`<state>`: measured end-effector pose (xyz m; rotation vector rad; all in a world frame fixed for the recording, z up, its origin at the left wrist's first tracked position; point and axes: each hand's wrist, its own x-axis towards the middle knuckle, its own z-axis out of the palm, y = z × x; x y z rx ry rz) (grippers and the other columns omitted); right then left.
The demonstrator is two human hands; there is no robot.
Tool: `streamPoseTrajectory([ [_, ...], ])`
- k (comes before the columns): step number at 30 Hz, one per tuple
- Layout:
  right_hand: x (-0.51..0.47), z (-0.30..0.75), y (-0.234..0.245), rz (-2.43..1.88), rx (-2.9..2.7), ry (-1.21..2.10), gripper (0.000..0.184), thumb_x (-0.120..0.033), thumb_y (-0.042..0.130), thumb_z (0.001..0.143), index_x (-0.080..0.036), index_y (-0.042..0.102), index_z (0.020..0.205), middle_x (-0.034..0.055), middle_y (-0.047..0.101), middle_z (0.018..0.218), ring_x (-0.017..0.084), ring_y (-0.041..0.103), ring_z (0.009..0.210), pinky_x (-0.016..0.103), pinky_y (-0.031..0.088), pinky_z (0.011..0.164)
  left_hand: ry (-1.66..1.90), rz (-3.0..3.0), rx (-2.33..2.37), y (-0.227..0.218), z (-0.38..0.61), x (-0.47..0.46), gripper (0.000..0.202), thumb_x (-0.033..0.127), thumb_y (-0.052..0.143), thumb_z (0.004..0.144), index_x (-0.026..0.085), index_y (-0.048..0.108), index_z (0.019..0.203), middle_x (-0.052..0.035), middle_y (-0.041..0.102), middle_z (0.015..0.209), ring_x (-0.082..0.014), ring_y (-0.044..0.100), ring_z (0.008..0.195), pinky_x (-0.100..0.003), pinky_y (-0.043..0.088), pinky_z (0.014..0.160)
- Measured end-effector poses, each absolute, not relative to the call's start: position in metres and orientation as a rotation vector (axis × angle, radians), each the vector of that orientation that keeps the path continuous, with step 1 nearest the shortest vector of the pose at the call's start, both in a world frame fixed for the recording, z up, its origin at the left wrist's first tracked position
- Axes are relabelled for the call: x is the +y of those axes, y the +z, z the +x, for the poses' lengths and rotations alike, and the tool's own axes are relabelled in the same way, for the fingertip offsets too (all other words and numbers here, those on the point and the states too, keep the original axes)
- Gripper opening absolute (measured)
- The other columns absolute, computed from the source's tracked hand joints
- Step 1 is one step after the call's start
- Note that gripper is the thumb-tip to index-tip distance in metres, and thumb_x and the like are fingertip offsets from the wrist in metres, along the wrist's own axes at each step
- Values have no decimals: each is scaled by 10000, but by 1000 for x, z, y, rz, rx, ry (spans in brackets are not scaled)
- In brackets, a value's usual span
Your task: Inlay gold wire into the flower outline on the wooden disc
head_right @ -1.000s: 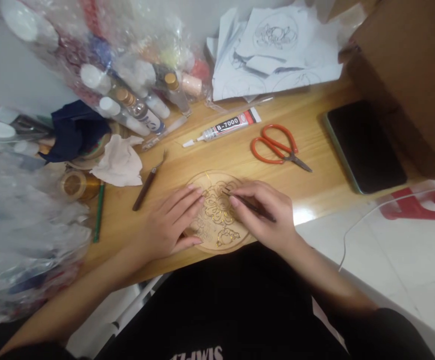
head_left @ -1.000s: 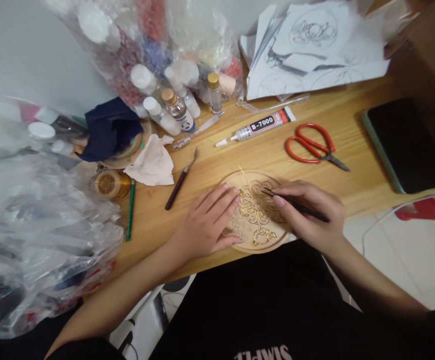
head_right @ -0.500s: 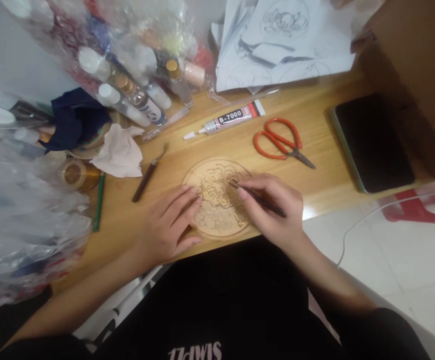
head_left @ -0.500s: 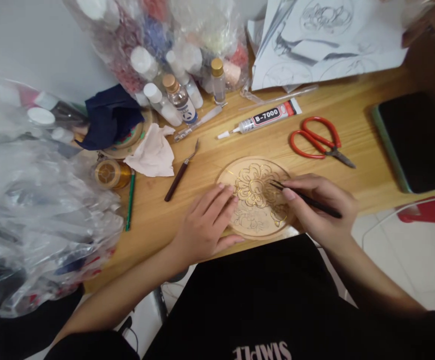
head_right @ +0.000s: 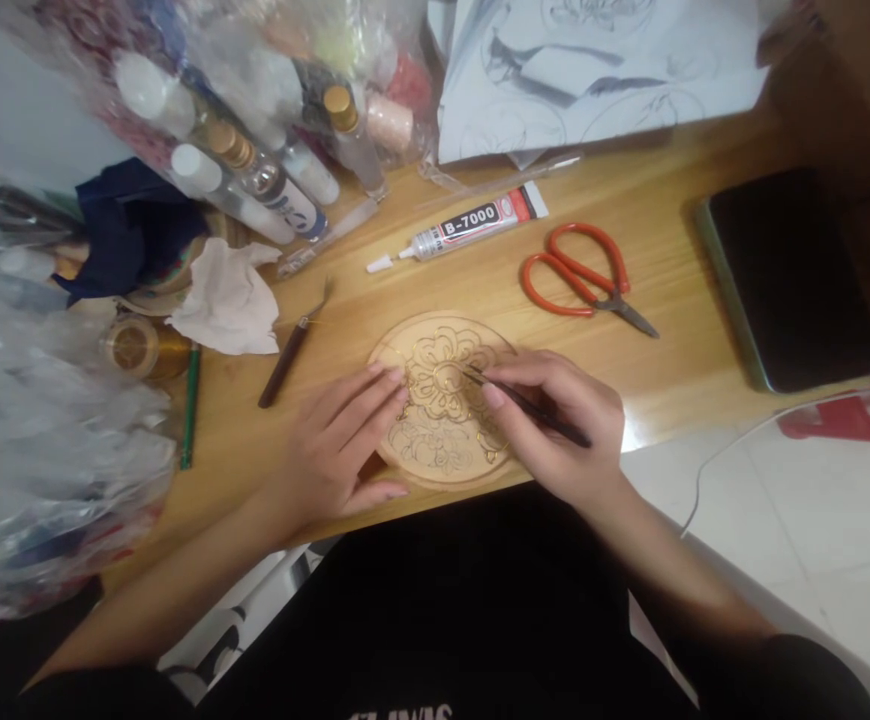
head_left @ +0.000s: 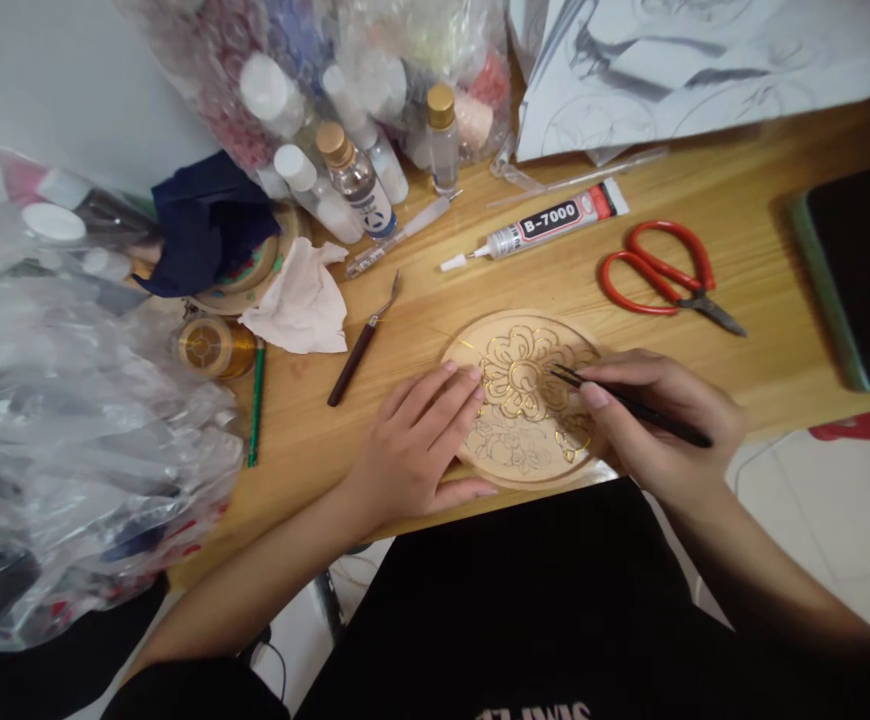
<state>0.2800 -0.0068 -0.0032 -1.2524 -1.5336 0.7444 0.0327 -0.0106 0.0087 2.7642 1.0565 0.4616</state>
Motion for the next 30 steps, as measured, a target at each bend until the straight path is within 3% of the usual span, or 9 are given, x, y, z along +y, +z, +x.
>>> streamPoseTrajectory([
  [13,-8,279,1,-1323,-1558,730,211,-156,727,808,-267,718,989,18,742,907,177,702,792,312,589,642,402,2757,1053,9,33,-9,778,682,327,947,32,529,1323,-185,585,1362,-334,467,1326,-453,420,1034],
  [22,-14,255,28,-1385,-1680,743,284,-122,688,827,-254,660,1078,1,714,927,118,656,744,237,570,685,410,2756,1041,10,34,-9,780,676,340,949,19,528,1325,-188,594,1351,-343,488,1307,-460,427,1025],
  [30,1,232,27,-1400,-1797,857,343,-138,643,829,-263,567,1139,-41,642,757,107,613,633,221,539,591,486,2730,1058,7,34,-10,715,644,323,970,41,603,1233,-176,609,1336,-328,514,1286,-454,452,991],
])
